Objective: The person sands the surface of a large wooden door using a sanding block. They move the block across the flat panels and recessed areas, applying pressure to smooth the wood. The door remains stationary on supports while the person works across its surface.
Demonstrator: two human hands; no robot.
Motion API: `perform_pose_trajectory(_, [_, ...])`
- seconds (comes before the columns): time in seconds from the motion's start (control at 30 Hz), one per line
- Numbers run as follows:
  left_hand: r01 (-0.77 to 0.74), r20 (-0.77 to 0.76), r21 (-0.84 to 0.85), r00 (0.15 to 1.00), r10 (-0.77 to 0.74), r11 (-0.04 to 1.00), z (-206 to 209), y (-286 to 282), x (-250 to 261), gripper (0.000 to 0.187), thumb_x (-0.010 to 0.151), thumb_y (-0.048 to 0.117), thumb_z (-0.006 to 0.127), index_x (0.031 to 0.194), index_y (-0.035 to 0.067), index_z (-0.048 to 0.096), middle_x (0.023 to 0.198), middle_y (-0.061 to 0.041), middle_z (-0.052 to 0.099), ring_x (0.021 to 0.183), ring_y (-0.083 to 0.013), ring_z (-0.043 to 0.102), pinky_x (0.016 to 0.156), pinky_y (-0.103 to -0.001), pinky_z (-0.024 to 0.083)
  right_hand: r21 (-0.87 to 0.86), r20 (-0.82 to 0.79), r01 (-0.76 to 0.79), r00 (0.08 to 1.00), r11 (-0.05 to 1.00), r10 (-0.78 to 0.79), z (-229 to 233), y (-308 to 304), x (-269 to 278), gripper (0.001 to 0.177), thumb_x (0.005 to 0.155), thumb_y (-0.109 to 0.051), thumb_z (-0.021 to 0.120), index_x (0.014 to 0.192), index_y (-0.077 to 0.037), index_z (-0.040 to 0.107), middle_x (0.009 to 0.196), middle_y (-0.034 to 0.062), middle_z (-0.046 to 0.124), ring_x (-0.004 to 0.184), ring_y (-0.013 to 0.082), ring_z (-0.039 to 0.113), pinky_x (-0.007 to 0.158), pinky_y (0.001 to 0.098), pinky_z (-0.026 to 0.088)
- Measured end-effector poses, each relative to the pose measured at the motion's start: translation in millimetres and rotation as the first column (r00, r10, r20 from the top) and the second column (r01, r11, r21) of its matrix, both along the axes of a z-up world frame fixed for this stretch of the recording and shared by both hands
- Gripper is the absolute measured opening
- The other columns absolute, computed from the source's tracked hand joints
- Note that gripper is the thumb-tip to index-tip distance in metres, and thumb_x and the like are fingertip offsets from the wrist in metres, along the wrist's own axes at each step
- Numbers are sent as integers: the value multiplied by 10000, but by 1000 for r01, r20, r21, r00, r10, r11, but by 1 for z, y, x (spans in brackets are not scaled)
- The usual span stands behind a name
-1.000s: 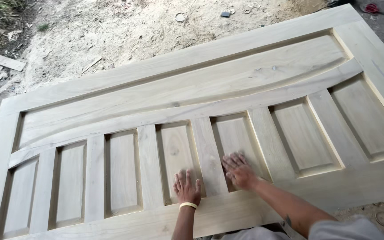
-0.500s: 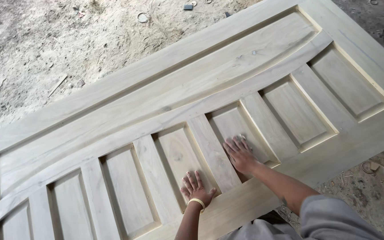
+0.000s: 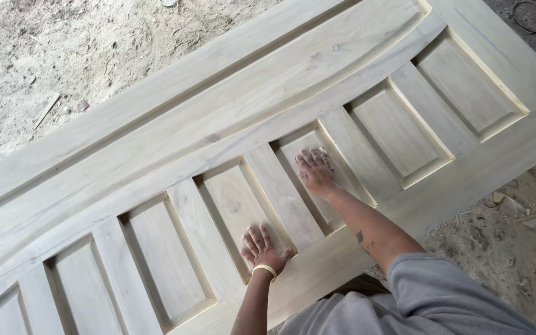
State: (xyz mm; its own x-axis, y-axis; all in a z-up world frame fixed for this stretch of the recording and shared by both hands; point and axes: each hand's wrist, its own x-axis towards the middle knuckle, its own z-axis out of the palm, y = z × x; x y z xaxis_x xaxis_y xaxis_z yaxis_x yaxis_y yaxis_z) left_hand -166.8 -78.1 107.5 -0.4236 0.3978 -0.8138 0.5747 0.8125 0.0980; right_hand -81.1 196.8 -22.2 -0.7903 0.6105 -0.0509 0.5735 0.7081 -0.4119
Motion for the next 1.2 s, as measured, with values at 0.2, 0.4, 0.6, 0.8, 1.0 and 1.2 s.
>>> perform_pose_trajectory(0.2, [-35,-19,11,999,35,999,-5,3,14,1187,884,668,615,1631,198,-179,1689,-170,-305,1544,-420,-289,1216,-665,-98,-260,79,-148,982,954,173,53,-17,117,488,1023,-284,467,1496,-169,495,1586,63,447,1479,269,397,1256,465,248])
perform_pose_trajectory(0.4, [153,-292,287,954,-66,946,-28,67,26,984,864,286,630,1669,127,86,1706,-239,-123,1556,-435,-105,1201,-602,10,63,17,-115,993,991,114,97,-6,170,551,941,-121,454,1488,-71,483,1534,124,490,1460,409,362,1179,541,288])
perform_pose_trajectory(0.6, [278,-167,454,960,-225,847,-30,147,114,681,1037,462,434,1616,160,242,1717,-164,66,1588,-354,30,1220,-675,11,-19,-120,-313,944,950,309,84,-3,180,608,882,-75,487,1489,-103,464,1576,124,435,1485,382,333,1196,551,249])
perform_pose_trajectory(0.8, [233,-320,422,942,-96,876,-29,181,129,758,982,536,420,1627,180,244,1705,-108,144,1571,-333,98,1242,-566,94,50,1,-355,935,934,355,81,90,152,605,911,-148,522,1506,-95,429,1605,106,393,1530,421,235,1216,585,205])
perform_pose_trajectory(1.0, [221,-340,374,936,-88,901,-36,179,122,741,984,533,434,1607,177,247,1693,-71,162,1562,-285,125,1243,-522,112,-41,253,-515,823,856,508,44,155,98,715,991,-462,475,1607,-197,227,1693,85,136,1556,386,66,1218,645,40])
perform_pose_trajectory(1.2, [217,-351,340,932,-90,915,-33,184,127,730,985,517,421,1614,191,245,1707,-60,158,1572,-271,112,1259,-501,104,-3,220,-470,861,883,459,17,200,19,670,1017,-449,389,1608,-172,238,1710,58,147,1566,379,82,1241,596,62])
